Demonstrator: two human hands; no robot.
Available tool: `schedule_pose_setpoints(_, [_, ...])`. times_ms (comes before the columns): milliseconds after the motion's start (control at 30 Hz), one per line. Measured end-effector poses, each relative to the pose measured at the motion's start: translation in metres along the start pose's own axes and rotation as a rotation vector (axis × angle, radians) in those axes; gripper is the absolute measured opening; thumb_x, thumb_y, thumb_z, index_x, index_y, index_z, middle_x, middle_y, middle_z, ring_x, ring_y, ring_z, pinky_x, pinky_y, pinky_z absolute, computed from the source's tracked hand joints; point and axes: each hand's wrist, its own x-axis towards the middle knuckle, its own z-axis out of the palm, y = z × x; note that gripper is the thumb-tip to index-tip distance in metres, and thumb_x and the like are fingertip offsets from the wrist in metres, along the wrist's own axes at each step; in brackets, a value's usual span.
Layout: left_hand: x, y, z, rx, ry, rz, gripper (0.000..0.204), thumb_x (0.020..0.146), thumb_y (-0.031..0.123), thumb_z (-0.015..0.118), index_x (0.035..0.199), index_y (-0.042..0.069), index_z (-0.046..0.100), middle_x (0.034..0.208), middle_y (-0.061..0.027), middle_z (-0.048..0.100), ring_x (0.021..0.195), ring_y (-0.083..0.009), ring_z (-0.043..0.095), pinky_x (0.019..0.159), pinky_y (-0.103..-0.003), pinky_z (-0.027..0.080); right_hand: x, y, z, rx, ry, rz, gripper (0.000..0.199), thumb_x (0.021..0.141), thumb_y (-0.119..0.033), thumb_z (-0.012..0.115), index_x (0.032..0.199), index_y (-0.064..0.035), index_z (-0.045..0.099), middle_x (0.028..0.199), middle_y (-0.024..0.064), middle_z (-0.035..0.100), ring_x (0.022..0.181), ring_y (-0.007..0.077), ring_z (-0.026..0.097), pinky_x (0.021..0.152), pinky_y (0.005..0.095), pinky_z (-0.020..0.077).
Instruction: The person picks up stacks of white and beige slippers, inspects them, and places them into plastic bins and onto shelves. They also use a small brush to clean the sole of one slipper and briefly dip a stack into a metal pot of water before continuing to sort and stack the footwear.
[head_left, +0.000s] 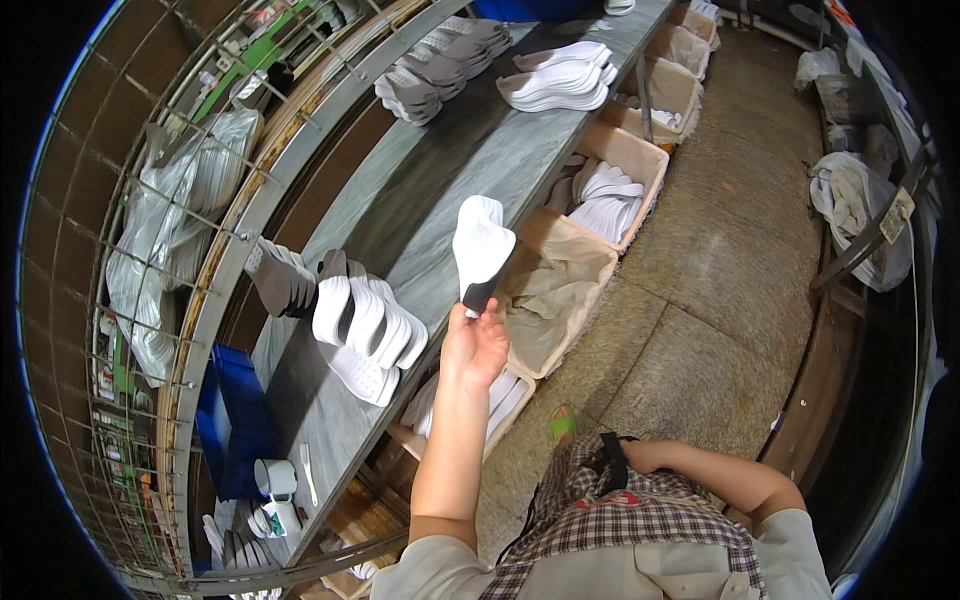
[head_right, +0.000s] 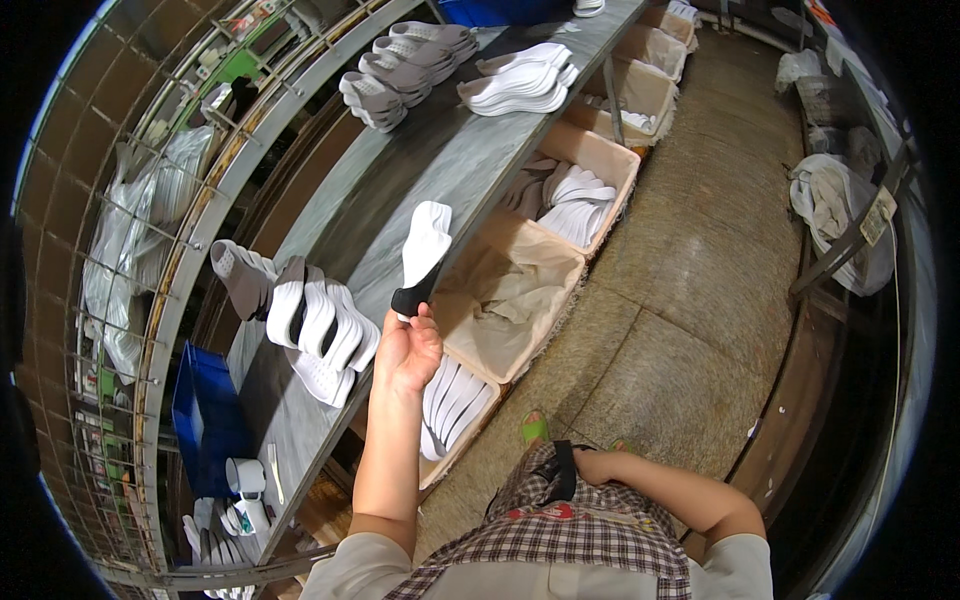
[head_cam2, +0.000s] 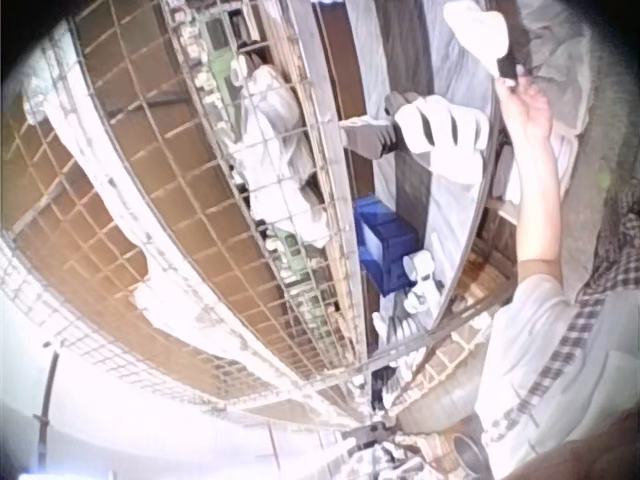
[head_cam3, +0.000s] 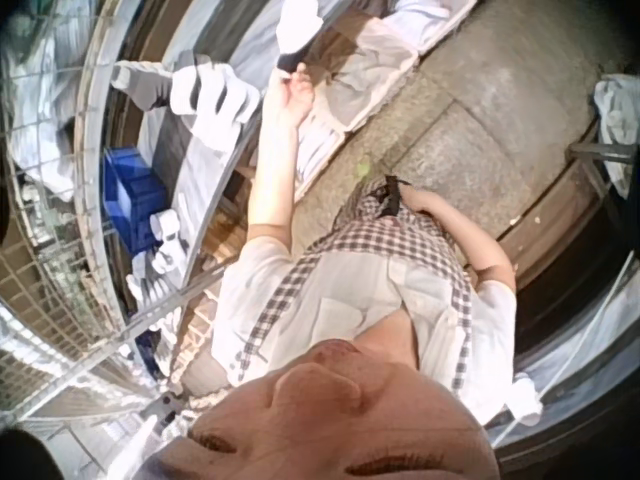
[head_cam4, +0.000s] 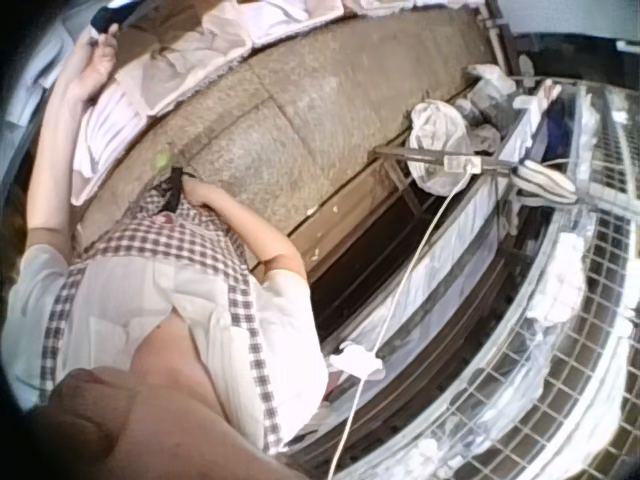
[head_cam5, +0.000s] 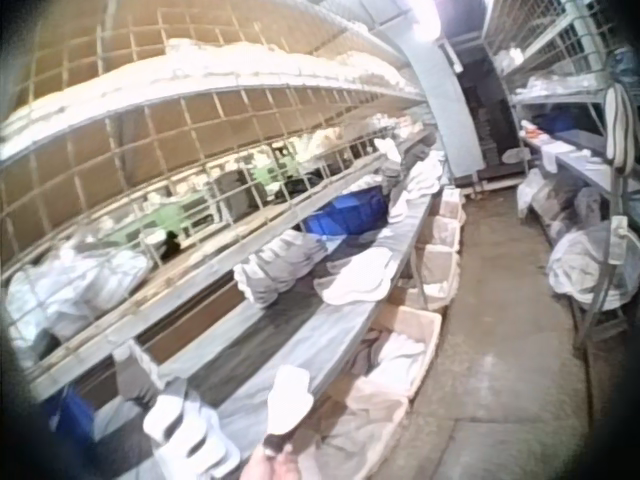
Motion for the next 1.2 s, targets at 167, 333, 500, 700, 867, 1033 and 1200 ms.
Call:
schedule_pose_setpoints(167, [0.000,0.015,0.004,-0.110,-0.009,-0.090,0.023,0.093,0.024,0.048,0.093,0.002,0.055,0.079,-0.0075,0.063,0.059,-0.0103,0.058,0.050,-0.022,0.049,0.047,-0.009,-0.004,-0.308,-0.364,0.118,0.066,0.080,-0.002,0.055,0.141,-0.0007,0.031,0.138,0.0252,0.039,0.115,0.0384,0.050,0.090,0.0400,0.0454])
schedule_pose_setpoints(333, [0.002,0.031,0.010,-0.102,-0.023,-0.056,0.024,0.093,0.023,0.049,0.095,0.000,0.055,0.079,-0.0079,0.064,0.059,-0.0103,0.059,0.050,-0.021,0.050,0.067,-0.007,-0.005,-0.439,-0.397,0.061,0.071,0.078,-0.006,0.062,0.142,-0.0092,0.034,0.140,0.0180,0.040,0.107,0.0315,0.056,0.083,0.0405,0.0479])
schedule_pose_setpoints(500, [0.010,0.048,0.016,-0.155,-0.030,-0.051,0.029,0.091,0.022,0.052,0.096,-0.006,0.053,0.075,-0.0077,0.063,0.058,-0.0115,0.058,0.051,-0.021,0.050,0.065,-0.002,-0.005,-0.162,-0.211,-0.129,0.055,0.085,-0.016,0.058,0.137,-0.0093,0.043,0.131,0.0188,0.049,0.105,0.0318,0.057,0.083,0.0416,0.0473])
schedule_pose_setpoints(700, [0.007,0.053,0.011,0.154,-0.079,-0.089,0.030,0.088,0.026,0.055,0.098,-0.002,0.054,0.072,-0.0062,0.061,0.055,-0.0114,0.055,0.047,-0.021,0.047,0.038,-0.020,-0.065,0.060,-0.089,-0.275,0.045,0.083,-0.024,0.062,0.124,-0.0047,0.054,0.122,0.0164,0.056,0.103,0.0285,0.059,0.082,0.0392,0.0477])
schedule_pose_setpoints(867, [-0.015,0.063,0.000,0.820,-0.105,0.135,0.044,0.076,0.013,0.060,0.116,-0.005,0.054,0.093,-0.0117,0.066,0.078,-0.0187,0.065,0.065,-0.029,0.055,-0.014,-0.039,-0.151,1.389,0.876,-0.205,0.061,0.091,-0.049,0.045,0.136,-0.0104,0.033,0.121,0.0124,0.055,0.095,0.0227,0.060,0.076,0.0380,0.0494])
schedule_pose_setpoints(1033, [-0.030,0.073,-0.006,1.336,-0.547,-0.092,0.045,0.077,0.005,0.055,0.122,-0.004,0.053,0.105,-0.0099,0.063,0.094,-0.0139,0.060,0.080,-0.028,0.051,-0.035,-0.051,-0.190,1.727,0.477,-0.635,0.077,0.084,-0.057,0.054,0.137,-0.0035,0.035,0.125,0.0148,0.053,0.108,0.0290,0.058,0.078,0.0486,0.0547])
schedule_pose_setpoints(1200, [-0.073,0.089,-0.005,1.605,-0.400,0.085,0.049,0.082,0.006,0.059,0.130,0.002,0.048,0.099,-0.0043,0.064,0.085,-0.0110,0.059,0.074,-0.025,0.048,-0.040,-0.057,-0.207,1.253,0.463,-0.467,0.084,0.063,-0.034,0.077,0.131,-0.0004,0.042,0.115,0.0144,0.060,0.104,0.0267,0.060,0.092,0.0385,0.0489])
